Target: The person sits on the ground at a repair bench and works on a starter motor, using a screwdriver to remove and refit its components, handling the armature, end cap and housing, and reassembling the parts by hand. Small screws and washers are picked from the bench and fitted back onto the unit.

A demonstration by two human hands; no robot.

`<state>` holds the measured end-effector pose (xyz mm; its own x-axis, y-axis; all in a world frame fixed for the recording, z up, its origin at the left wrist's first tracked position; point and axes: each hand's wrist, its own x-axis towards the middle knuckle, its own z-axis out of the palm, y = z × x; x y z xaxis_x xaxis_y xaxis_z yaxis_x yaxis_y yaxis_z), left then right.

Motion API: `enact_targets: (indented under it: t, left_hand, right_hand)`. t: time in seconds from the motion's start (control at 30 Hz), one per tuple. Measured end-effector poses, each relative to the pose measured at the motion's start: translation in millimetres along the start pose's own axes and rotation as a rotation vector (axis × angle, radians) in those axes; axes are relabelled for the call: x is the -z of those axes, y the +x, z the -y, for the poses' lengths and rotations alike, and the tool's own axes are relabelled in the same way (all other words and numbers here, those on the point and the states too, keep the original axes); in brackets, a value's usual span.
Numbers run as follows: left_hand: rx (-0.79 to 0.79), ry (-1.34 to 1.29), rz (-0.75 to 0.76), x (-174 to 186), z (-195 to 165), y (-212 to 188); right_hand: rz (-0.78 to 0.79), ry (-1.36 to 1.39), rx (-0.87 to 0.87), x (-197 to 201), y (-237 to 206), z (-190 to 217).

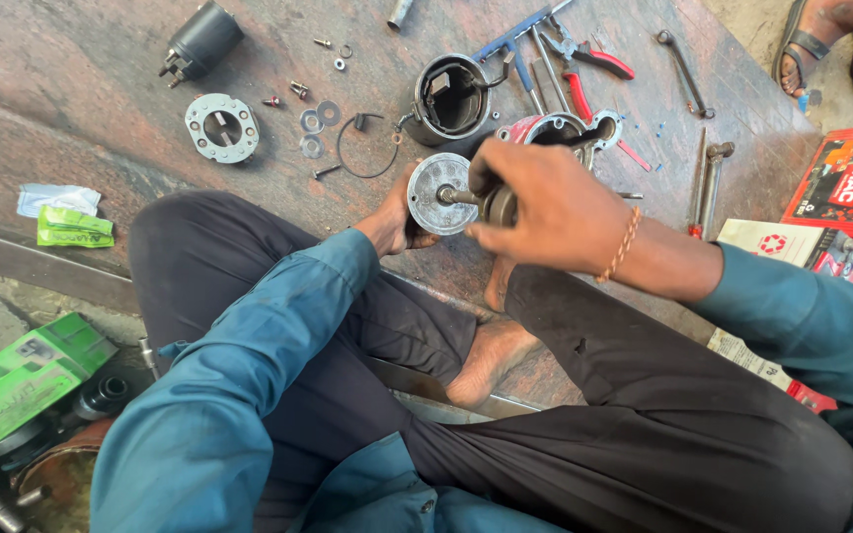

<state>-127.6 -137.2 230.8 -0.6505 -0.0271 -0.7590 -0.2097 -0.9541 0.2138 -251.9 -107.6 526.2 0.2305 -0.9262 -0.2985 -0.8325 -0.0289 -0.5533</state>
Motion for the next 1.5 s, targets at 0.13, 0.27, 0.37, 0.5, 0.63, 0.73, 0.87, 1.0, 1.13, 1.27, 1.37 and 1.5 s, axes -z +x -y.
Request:
enact_targets:
  t: [0.13,0.27,0.37,0.5,0.63,0.73,0.87,1.0,1.13,1.27,1.37,1.5]
  left_hand:
    - [-0.006,0.054,-0.027,-3,-1,-2]
    - [-0.011,0.076,-0.002,-6,-4,-8]
    - [-0.005,0.091,-0.004,-8,-8,-13]
    - [0.016,0.107,-0.013,-11,-15,-18]
    - [0.029,0.130,-0.029,-13,-21,-24]
    - [-0.005,0.160,0.035,-12,-22,-23]
    - [0.012,0.102,-0.034,-8,-12,-9]
    - [0.016,0.130,-0.052,2,-3,5]
    - [-0.339,0.665,-0.440,10,-1,-18]
    - [-0.595,0.926,-0.651,0,-19,-75]
    - [-0.999,1.086,-0.368,-14,-43,-113]
    - [-1.406,1.437,0.106,-23,-58,-133]
  right_hand:
    - [0.056,0.014,-0.191,-2,7,-7]
    - [0.154,-0.127,0.056,-18,13,-11]
    - [0.202,-0.162,0.046,-22,16,-14]
    - [0.150,-0.045,0.051,-12,16,-14]
    - [0.034,-0.122,-0.018,7,13,-14]
    - [0.059,-0.127,-0.022,15,10,-19]
    - [0.128,-0.134,0.010,5,1,-26]
    - [0.075,-0.241,-0.001,-14,-7,-27]
    - [0.136,-0.353,-0.071,-17,-8,-28]
    - [0.121,-0.291,-0.058,-18,-8,-29]
    - [0.146,-0.326,-0.098,-21,-4,-29]
    - [0.119,-0.302,-0.057,-17,7,-23]
